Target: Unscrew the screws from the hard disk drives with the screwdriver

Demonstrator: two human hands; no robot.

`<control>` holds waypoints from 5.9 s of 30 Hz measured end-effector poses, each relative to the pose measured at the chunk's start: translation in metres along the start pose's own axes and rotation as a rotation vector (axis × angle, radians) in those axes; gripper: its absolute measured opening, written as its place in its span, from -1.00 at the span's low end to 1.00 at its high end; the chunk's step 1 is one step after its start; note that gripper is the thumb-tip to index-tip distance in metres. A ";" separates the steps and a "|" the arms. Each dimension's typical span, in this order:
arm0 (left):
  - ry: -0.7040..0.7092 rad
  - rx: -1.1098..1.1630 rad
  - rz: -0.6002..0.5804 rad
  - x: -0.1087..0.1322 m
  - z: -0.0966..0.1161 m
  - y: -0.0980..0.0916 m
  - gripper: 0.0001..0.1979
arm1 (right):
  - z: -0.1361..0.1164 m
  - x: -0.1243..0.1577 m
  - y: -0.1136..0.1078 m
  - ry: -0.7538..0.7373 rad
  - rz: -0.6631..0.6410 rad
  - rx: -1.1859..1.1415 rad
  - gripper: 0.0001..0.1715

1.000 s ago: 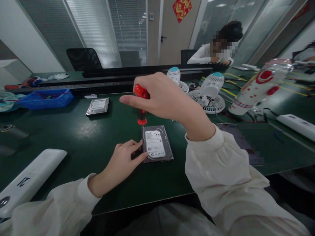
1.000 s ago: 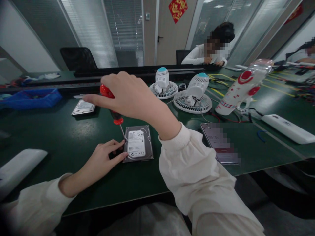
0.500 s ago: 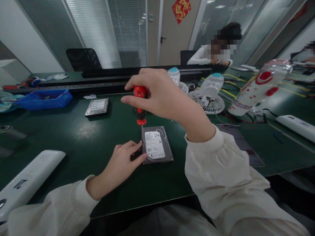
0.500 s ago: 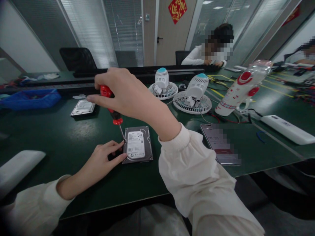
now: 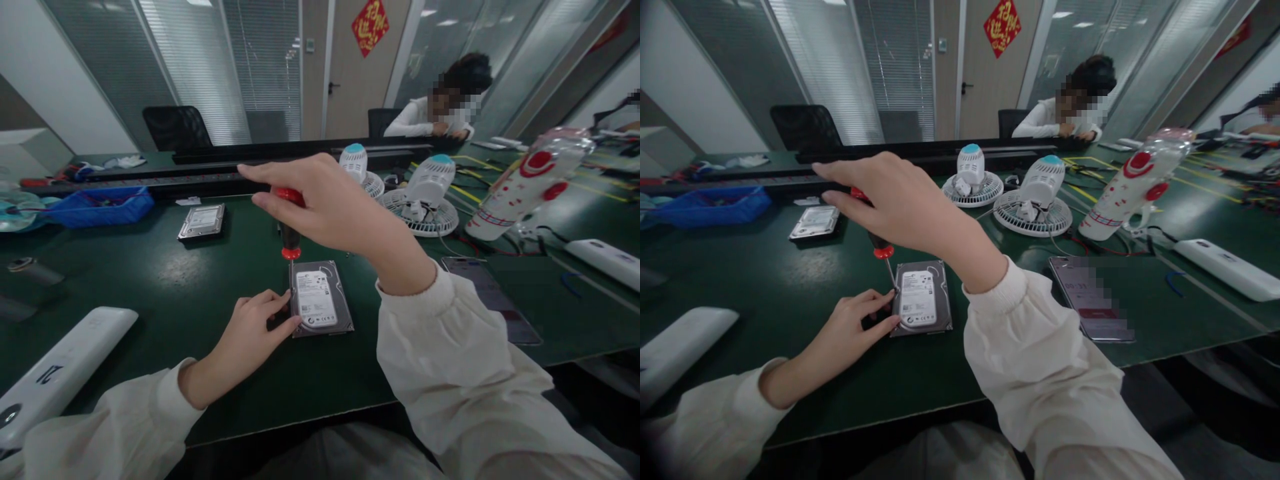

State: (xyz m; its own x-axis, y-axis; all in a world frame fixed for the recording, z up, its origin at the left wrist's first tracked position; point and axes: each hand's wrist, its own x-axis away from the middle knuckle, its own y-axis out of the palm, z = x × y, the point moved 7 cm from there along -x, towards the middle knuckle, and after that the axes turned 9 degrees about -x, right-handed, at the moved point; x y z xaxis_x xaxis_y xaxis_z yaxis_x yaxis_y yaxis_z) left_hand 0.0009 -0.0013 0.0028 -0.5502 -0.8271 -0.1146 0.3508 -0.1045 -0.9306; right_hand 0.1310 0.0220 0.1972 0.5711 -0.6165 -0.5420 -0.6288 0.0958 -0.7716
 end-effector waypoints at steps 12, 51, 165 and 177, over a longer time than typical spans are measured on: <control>-0.011 0.030 -0.010 0.000 -0.001 0.001 -0.57 | 0.005 0.001 0.007 0.008 -0.053 0.015 -0.43; -0.017 0.003 -0.008 0.000 0.004 -0.002 -0.59 | 0.013 0.001 0.001 -0.028 -0.002 -0.082 -0.86; 0.003 0.018 0.001 0.001 0.001 0.000 -0.56 | 0.009 0.002 -0.001 -0.080 0.034 -0.265 -0.49; -0.002 0.012 -0.004 0.001 0.004 -0.002 -0.57 | 0.005 0.000 -0.002 -0.018 0.026 -0.138 -0.85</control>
State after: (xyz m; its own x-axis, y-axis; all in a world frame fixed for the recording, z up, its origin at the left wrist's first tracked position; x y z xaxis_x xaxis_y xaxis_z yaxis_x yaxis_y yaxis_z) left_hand 0.0027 -0.0040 0.0064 -0.5501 -0.8278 -0.1105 0.3582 -0.1143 -0.9266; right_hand 0.1345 0.0252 0.1967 0.5620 -0.6009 -0.5683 -0.7096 0.0028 -0.7046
